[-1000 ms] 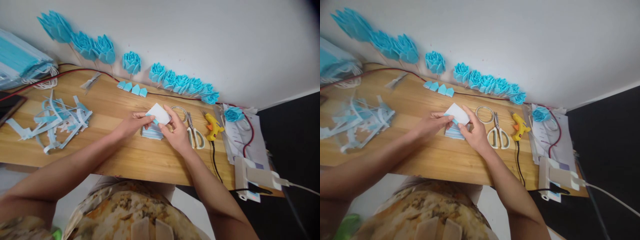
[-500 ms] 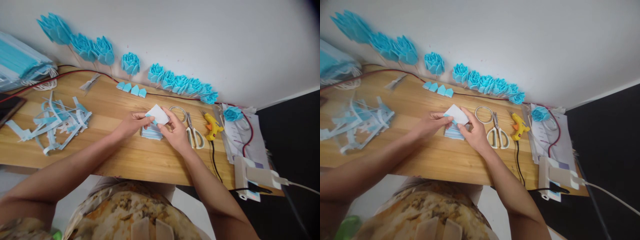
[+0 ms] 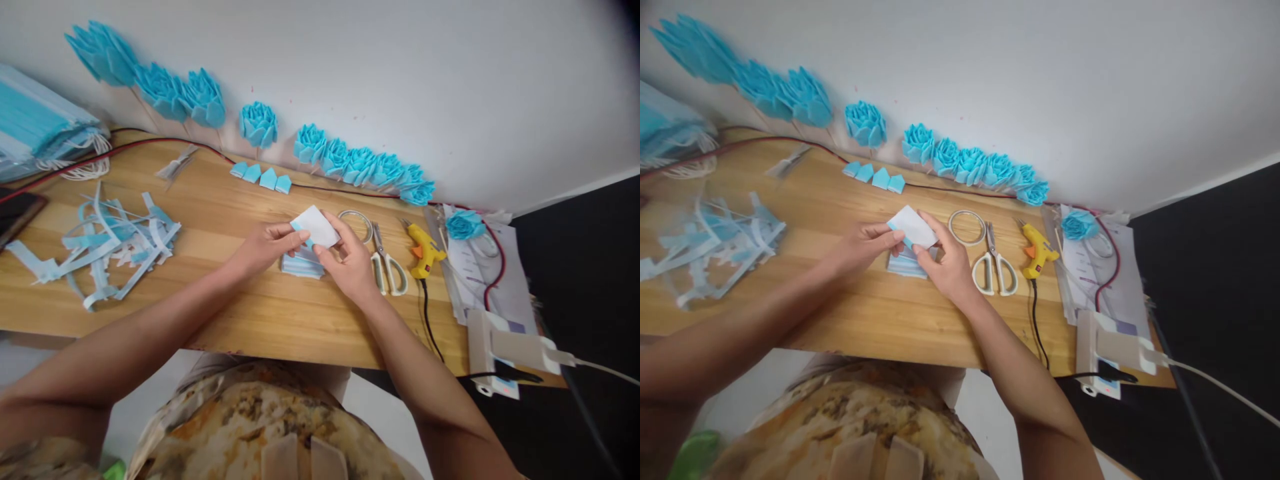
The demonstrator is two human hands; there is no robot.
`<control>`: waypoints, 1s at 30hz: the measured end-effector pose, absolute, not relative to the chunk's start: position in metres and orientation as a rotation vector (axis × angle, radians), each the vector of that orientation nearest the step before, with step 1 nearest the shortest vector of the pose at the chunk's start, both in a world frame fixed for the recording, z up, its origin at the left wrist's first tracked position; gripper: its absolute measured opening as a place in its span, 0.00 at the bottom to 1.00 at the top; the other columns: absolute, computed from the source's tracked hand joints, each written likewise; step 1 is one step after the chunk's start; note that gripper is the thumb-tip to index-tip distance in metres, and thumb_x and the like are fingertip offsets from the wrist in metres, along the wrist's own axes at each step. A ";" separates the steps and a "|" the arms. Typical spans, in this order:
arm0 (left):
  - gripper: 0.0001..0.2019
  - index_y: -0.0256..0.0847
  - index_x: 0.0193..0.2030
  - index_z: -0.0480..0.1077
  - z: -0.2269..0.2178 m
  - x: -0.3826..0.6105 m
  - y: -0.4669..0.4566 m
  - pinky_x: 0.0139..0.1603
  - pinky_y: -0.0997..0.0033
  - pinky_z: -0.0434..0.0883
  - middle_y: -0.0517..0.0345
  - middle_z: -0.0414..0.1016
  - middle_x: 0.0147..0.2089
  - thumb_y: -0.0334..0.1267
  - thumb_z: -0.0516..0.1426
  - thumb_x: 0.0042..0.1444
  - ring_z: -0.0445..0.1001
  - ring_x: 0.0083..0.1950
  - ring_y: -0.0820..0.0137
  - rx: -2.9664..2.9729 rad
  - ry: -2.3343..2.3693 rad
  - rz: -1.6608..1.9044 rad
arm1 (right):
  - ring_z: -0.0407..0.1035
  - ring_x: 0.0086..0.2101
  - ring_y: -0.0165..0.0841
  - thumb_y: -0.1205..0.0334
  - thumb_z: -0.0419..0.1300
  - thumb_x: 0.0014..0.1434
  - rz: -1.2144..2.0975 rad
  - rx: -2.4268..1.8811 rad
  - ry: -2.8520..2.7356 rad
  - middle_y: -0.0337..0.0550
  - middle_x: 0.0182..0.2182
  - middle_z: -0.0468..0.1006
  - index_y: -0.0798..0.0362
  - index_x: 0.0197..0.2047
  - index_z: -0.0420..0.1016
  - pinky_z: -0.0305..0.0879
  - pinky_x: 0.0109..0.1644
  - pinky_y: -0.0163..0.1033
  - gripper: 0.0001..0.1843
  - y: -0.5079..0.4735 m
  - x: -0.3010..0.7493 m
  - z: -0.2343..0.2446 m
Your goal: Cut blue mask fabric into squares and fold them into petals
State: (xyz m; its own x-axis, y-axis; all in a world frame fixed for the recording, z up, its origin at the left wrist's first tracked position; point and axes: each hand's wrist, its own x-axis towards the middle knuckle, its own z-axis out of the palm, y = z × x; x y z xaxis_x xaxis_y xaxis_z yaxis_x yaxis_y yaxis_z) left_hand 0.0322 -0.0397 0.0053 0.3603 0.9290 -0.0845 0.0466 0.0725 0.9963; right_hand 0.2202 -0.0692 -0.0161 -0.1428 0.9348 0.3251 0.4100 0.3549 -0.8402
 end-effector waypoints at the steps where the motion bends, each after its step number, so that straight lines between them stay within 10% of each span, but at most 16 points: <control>1: 0.18 0.38 0.23 0.73 0.006 0.032 -0.040 0.32 0.73 0.64 0.60 0.71 0.24 0.52 0.63 0.50 0.67 0.29 0.73 1.332 0.985 0.835 | 0.73 0.54 0.38 0.60 0.60 0.61 0.735 -1.211 -1.723 0.44 0.61 0.72 0.42 0.67 0.63 0.73 0.57 0.47 0.31 -0.069 0.220 -0.016; 11: 0.18 0.38 0.20 0.72 -0.004 0.030 -0.036 0.34 0.71 0.64 0.58 0.71 0.23 0.50 0.64 0.50 0.68 0.30 0.72 1.245 0.997 0.907 | 0.75 0.44 0.37 0.60 0.56 0.64 0.587 -1.213 -1.795 0.42 0.46 0.80 0.42 0.68 0.61 0.73 0.54 0.48 0.29 -0.067 0.235 0.000; 17: 0.16 0.37 0.19 0.72 -0.004 0.032 -0.036 0.28 0.71 0.63 0.58 0.71 0.22 0.47 0.67 0.47 0.66 0.26 0.74 1.029 0.865 0.861 | 0.62 0.62 0.46 0.65 0.58 0.61 0.157 -1.090 -2.109 0.43 0.61 0.71 0.39 0.64 0.63 0.57 0.66 0.63 0.28 -0.062 0.240 0.008; 30: 0.15 0.36 0.21 0.72 -0.002 0.033 -0.037 0.30 0.72 0.64 0.58 0.71 0.22 0.45 0.68 0.48 0.67 0.26 0.75 0.933 0.763 0.810 | 0.57 0.65 0.46 0.63 0.59 0.62 0.155 -1.033 -2.202 0.35 0.64 0.66 0.34 0.55 0.70 0.54 0.67 0.64 0.20 -0.061 0.239 0.004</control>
State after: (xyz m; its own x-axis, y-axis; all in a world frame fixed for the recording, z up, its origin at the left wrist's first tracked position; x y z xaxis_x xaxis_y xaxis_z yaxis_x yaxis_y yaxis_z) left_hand 0.0326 -0.0371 -0.0016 0.4820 0.8516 -0.2060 -0.2559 0.3617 0.8965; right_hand 0.2392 -0.0615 0.0038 -0.4454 0.7159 0.5377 0.6337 0.6764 -0.3755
